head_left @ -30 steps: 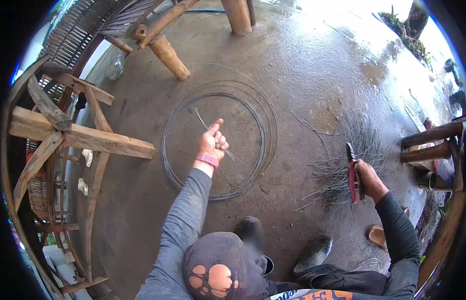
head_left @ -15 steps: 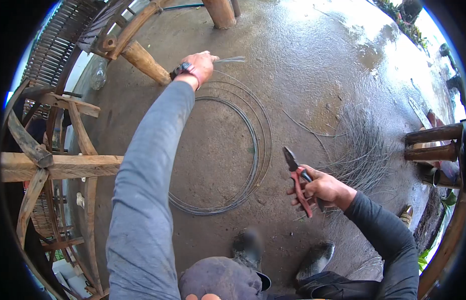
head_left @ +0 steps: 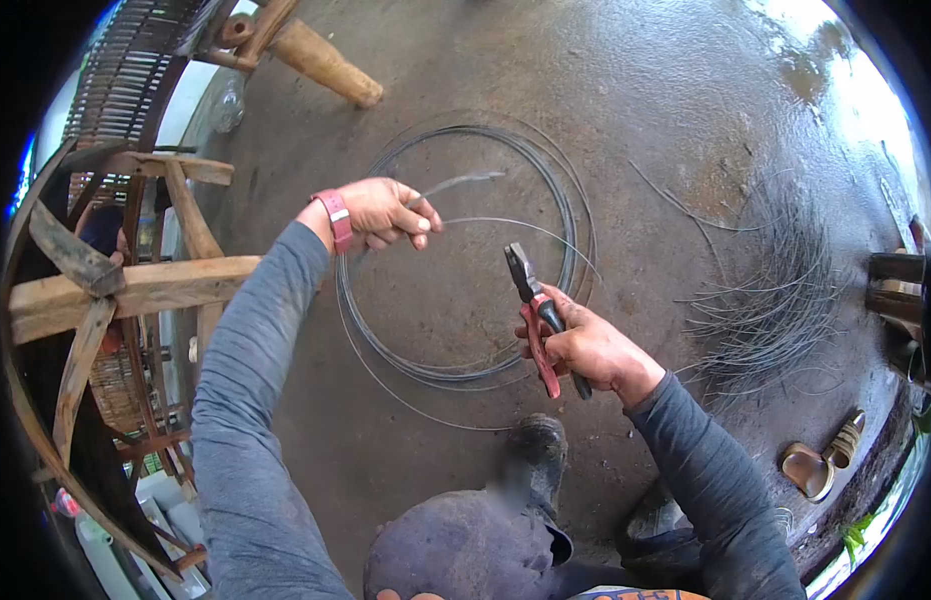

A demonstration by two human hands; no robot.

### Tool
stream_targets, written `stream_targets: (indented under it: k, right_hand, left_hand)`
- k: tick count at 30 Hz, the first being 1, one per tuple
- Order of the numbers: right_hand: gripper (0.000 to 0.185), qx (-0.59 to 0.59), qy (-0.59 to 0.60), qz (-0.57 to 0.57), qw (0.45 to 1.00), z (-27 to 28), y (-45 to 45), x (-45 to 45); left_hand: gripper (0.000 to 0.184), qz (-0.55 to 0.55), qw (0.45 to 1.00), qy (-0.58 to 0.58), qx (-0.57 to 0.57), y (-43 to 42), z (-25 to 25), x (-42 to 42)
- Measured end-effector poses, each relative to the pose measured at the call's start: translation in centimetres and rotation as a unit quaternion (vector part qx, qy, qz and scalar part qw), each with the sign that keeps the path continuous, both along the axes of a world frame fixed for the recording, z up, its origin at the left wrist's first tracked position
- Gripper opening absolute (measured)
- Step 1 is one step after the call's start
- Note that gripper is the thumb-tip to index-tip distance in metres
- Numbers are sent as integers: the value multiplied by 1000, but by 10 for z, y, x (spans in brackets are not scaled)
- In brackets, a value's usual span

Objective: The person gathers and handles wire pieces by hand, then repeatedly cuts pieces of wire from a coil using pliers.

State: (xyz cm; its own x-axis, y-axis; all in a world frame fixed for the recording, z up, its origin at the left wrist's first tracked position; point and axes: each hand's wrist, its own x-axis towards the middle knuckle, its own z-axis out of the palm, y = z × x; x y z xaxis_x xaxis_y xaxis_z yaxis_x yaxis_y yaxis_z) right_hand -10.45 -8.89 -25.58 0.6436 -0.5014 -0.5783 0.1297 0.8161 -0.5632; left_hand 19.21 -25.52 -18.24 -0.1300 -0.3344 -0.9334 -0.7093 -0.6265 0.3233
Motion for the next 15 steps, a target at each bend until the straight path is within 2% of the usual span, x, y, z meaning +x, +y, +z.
stream_targets:
  k: [6,15]
  right_hand:
    - [82,-24,-11,40,999,-17,35,23]
    - [76,-26,13,3,1000,-4,34,28]
  left_hand:
    - [13,131,984,101,62,56,-21,14]
    - [19,182,964,171,87,82,-18,6]
